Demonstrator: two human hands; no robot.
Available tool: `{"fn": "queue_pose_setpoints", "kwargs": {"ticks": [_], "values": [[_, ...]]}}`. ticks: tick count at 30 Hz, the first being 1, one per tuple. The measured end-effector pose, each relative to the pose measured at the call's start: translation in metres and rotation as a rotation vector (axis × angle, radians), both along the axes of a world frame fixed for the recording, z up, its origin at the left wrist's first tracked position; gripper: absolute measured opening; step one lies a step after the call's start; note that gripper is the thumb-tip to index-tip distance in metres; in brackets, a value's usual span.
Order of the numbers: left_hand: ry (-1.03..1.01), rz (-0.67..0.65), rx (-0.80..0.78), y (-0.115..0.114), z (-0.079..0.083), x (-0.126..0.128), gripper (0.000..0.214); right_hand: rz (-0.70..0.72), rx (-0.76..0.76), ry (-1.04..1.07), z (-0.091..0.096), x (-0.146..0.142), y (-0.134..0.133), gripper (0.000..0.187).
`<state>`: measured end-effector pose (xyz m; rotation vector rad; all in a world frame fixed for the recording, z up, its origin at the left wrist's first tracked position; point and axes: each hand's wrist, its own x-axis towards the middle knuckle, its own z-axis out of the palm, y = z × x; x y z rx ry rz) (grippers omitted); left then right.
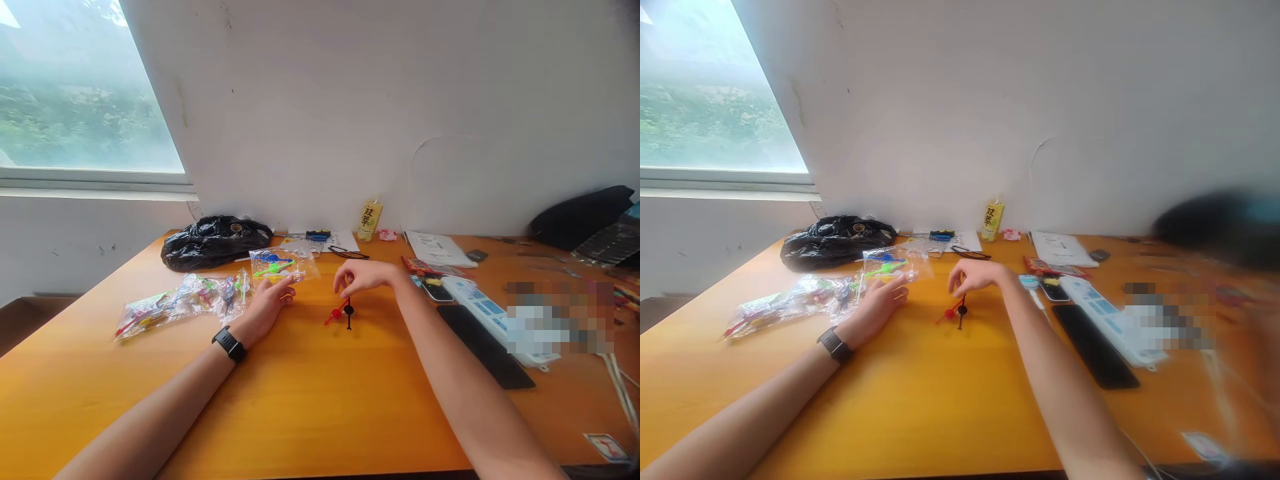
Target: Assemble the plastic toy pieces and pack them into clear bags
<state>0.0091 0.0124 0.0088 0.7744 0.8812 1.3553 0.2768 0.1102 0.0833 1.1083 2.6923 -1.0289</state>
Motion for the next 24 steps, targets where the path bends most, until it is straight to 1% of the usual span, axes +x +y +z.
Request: {"fn": "queue_pose_setpoints", "kwargs": {"ticks": [1, 3, 6, 8, 11, 13, 14, 15, 17, 19, 21, 24], "values": [[0.003, 0.000, -0.002, 0.000, 0.000, 0.000, 0.045, 0.019, -0.009, -0.082, -0.002, 0.000, 0.000, 0.041], [0.003, -0.003, 0.000, 0.000, 0.000, 0.000, 0.045, 0.045, -0.031, -0.158, -0.008, -0.002, 0.000, 0.043], [-0.008, -0.010, 0.006, 0.001, -0.001, 0.000, 0.045, 0.065, -0.084, -0.150, -0.013, -0.008, 0.000, 0.042], [-0.013, -0.011, 0.002, 0.001, -0.002, 0.000, 0.046, 0.054, -0.115, -0.101, -0.011, -0.009, -0.001, 0.041], [-0.011, -0.002, -0.008, 0.000, -0.002, 0.000, 0.047, 0.018, -0.192, 0.036, -0.001, -0.004, -0.006, 0.039], [-0.012, -0.002, -0.011, 0.000, -0.002, 0.000, 0.049, -0.043, -0.246, 0.166, 0.010, 0.003, -0.009, 0.037], [-0.013, -0.005, -0.010, -0.001, -0.001, 0.000, 0.049, -0.089, -0.250, 0.238, 0.015, 0.006, -0.011, 0.036], [-0.014, -0.009, -0.009, -0.001, -0.001, 0.000, 0.050, -0.137, -0.236, 0.306, 0.019, 0.009, -0.013, 0.036], [-0.009, -0.010, -0.010, -0.001, 0.000, 0.000, 0.050, -0.234, -0.159, 0.416, 0.026, 0.012, -0.014, 0.037], [0.004, -0.004, -0.015, -0.001, 0.000, 0.000, 0.049, -0.301, -0.072, 0.474, 0.027, 0.010, -0.013, 0.038], [0.018, 0.001, -0.017, 0.000, -0.001, 0.000, 0.048, -0.324, -0.019, 0.499, 0.022, 0.004, -0.011, 0.038], [0.047, -0.012, -0.017, 0.000, -0.002, 0.000, 0.046, -0.322, 0.030, 0.531, 0.009, -0.009, -0.005, 0.036]]}}
